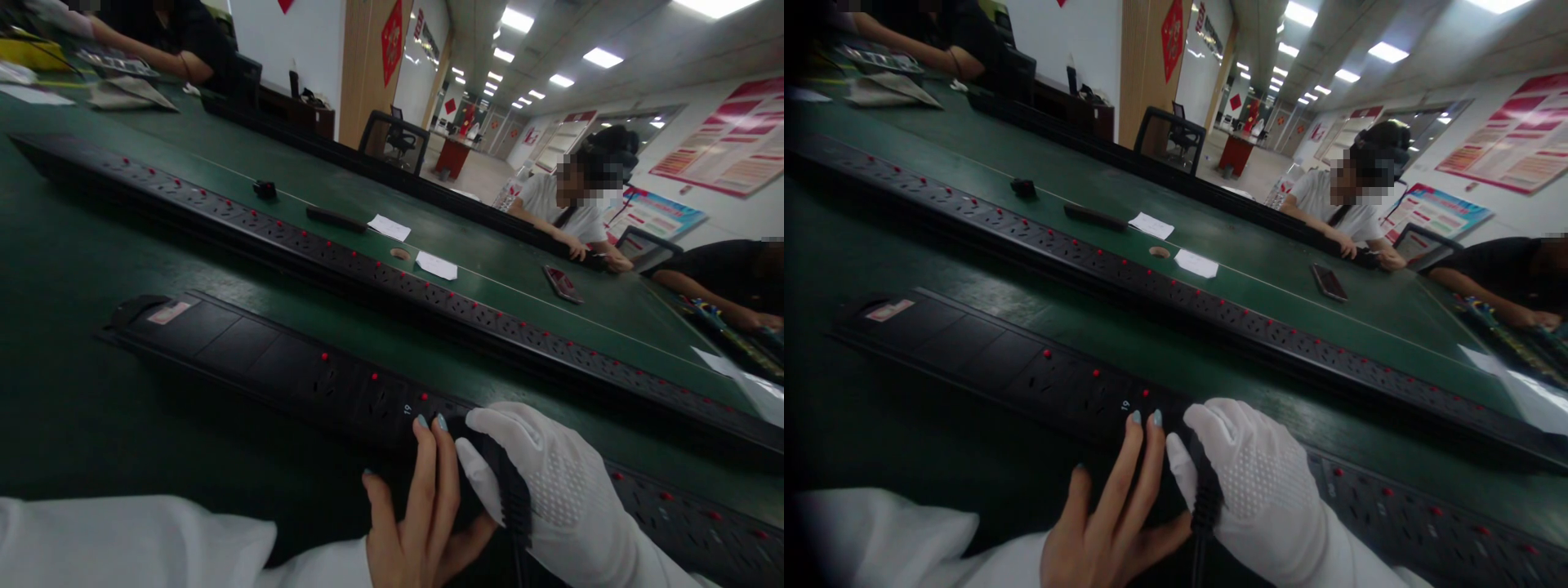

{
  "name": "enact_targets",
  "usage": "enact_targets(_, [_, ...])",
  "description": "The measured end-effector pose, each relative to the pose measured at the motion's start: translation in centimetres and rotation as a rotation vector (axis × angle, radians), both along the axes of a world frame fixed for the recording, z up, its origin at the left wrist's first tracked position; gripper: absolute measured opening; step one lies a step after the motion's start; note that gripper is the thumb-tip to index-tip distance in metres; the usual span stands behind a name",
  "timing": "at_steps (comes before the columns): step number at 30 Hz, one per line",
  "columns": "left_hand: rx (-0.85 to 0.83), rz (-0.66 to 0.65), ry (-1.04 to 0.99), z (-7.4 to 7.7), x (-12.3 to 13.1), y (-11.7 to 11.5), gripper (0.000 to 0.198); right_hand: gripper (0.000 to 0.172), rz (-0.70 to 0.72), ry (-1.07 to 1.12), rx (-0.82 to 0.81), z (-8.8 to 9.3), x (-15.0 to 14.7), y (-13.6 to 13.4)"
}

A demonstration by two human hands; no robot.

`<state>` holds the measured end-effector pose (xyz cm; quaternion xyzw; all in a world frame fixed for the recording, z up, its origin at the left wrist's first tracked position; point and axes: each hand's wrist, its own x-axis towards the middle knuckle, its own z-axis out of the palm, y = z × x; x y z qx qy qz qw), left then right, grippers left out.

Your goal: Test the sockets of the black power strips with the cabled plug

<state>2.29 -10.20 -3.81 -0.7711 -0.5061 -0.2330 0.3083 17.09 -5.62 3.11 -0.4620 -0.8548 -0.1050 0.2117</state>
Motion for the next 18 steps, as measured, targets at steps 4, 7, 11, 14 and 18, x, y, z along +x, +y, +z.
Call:
enact_targets(4, [-0.006, -0.007, 0.013, 0.2, -0.2, 0.0, 0.050, 0.017, 0.048, -0.003, -0.032, 0.5, -0.1, 0.4])
enact_targets(7, [-0.003, -0.021, 0.027, 0.3, -0.2, 0.1, 0.047, 0.013, 0.106, -0.035, -0.119, 1.1, -0.4, 0.7])
enact_targets(11, [0.018, -0.032, 0.009, 0.3, -0.1, 0.1, 0.042, 0.014, 0.110, -0.071, -0.182, 1.6, -0.6, 1.0])
enact_targets(14, [0.032, -0.031, -0.007, 0.3, 0.0, 0.0, 0.046, 0.017, 0.091, -0.097, -0.184, 1.7, -0.8, 1.1])
enact_targets(18, [0.008, -0.060, 0.026, 0.5, -0.3, -0.3, 0.053, 0.016, 0.118, -0.152, -0.202, 1.9, -0.3, 1.0])
